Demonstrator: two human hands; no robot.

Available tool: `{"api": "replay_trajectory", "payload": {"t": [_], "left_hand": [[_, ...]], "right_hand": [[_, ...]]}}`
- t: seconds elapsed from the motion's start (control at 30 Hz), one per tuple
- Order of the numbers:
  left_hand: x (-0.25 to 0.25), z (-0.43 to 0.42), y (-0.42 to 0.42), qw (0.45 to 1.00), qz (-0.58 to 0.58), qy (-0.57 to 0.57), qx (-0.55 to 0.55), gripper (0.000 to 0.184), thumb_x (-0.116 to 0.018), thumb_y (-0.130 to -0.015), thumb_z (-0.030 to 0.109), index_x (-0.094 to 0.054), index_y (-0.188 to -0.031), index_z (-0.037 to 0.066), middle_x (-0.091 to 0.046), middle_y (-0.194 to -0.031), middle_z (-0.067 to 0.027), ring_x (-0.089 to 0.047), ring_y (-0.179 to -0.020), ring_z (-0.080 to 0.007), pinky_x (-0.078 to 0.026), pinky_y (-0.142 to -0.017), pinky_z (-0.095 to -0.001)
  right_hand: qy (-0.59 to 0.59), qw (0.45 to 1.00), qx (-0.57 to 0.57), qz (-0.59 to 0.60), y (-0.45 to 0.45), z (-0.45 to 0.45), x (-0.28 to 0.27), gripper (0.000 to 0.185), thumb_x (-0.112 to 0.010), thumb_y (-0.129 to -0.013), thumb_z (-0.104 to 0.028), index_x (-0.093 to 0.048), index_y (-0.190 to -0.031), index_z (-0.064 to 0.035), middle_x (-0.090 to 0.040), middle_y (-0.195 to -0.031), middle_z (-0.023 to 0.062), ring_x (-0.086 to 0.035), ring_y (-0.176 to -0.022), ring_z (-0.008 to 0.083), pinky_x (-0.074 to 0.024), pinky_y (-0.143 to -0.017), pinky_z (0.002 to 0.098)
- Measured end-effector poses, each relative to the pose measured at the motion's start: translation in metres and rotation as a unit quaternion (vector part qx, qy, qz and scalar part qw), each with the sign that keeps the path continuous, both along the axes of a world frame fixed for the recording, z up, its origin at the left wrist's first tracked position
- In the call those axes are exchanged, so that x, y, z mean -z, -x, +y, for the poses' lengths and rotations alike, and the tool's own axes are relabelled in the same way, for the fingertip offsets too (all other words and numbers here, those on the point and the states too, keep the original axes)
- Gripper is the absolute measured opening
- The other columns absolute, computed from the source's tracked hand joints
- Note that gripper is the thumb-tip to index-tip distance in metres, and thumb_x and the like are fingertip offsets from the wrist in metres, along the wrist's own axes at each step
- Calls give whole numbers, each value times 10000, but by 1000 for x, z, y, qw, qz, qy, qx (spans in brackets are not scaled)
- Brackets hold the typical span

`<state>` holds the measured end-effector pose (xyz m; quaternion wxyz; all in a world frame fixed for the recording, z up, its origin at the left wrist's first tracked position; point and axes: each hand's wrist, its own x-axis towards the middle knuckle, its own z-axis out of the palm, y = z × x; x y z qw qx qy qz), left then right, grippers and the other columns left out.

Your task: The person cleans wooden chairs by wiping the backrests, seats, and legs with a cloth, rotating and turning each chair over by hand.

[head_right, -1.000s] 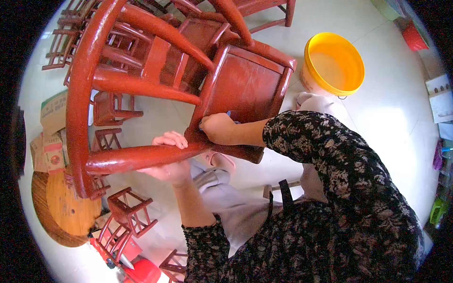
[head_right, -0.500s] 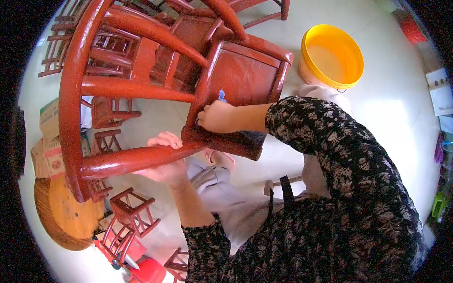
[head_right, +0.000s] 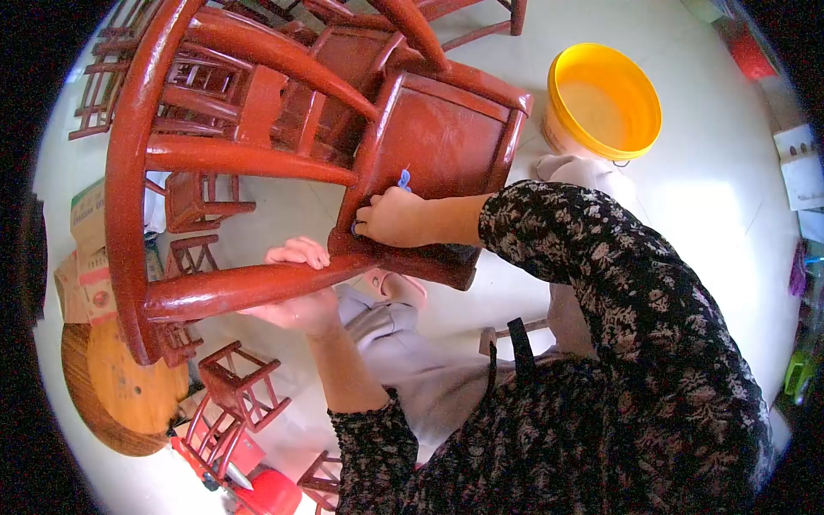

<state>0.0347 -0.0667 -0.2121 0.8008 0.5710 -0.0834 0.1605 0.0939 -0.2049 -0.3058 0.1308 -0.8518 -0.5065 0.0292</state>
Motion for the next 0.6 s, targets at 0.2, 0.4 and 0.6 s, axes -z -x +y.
{"api": "replay_trajectory", "payload": {"t": [0.2, 0.4, 0.6], "left_hand": [[0, 1, 1, 1000, -3, 3, 7, 860, -128, -760, 821, -474, -707, 35, -460, -602, -93, -436, -537, -208, -350, -485, -307], [4, 5, 1, 999, -8, 17, 30, 880, -144, -749, 830, -477, -733, 16, -470, -608, -118, -454, -560, -223, -377, -513, -303], [1, 2, 0, 999, -12, 27, 31, 875, -145, -752, 827, -476, -725, 18, -471, -604, -115, -454, -553, -221, -379, -504, -299]], "right_hand": [[-8, 1000, 8, -2, 6, 1, 4, 326, -516, -797, -164, -546, -1119, -129, -551, -943, 46, -595, -812, 230, -502, -659, 357], [-7, 1000, -1, -26, -17, -17, 3, 262, -520, -794, -153, -564, -1050, -117, -559, -942, 71, -606, -871, 254, -522, -664, 385], [-20, 988, 143, -48, -41, -46, 3, 261, -508, -801, -153, -600, -1044, -125, -543, -924, 90, -602, -848, 267, -524, -647, 386]]}}
